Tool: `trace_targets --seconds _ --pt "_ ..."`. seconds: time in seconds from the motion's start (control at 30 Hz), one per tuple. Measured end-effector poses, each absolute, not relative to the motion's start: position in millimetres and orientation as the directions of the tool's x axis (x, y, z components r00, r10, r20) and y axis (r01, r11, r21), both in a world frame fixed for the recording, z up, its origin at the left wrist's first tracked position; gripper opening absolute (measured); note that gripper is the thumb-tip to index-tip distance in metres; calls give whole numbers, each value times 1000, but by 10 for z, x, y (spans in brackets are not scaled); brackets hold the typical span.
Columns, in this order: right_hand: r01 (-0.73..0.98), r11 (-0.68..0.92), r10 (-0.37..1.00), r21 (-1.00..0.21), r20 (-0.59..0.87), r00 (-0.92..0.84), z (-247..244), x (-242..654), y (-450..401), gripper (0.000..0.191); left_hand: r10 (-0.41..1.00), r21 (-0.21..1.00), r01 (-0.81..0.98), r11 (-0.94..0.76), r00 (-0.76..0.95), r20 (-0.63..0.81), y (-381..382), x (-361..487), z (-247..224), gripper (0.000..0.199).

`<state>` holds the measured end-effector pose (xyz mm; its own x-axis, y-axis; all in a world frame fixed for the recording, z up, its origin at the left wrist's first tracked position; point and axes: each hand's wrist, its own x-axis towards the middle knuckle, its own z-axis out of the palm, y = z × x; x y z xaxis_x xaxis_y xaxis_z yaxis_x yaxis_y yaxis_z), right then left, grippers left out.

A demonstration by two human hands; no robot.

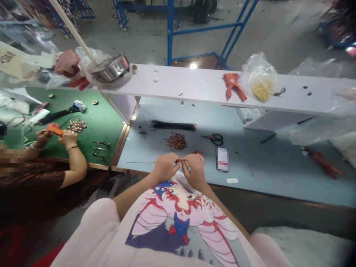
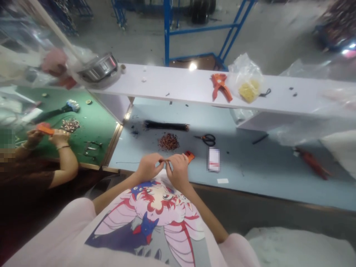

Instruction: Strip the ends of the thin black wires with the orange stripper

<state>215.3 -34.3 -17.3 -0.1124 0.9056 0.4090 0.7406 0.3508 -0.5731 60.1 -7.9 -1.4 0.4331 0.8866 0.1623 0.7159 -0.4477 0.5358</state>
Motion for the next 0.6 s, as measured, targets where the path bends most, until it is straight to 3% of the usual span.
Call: trace_targets --seconds 0.13,0.33,0.6 --pt "750 323 929 -578 346 -133 -255 2153 -336 10 880 441 767 -466 451 145 -82 623 -54 16" --pt "794 378 888 -475 428 -166 -307 2188 -326 11 868 456 754 -473 488 93 -109 665 -75 20" --pt "810 349 920 -471 337 -200 -380 2212 -276 16 885 446 793 -416 466 -3 -81 687 -99 24"
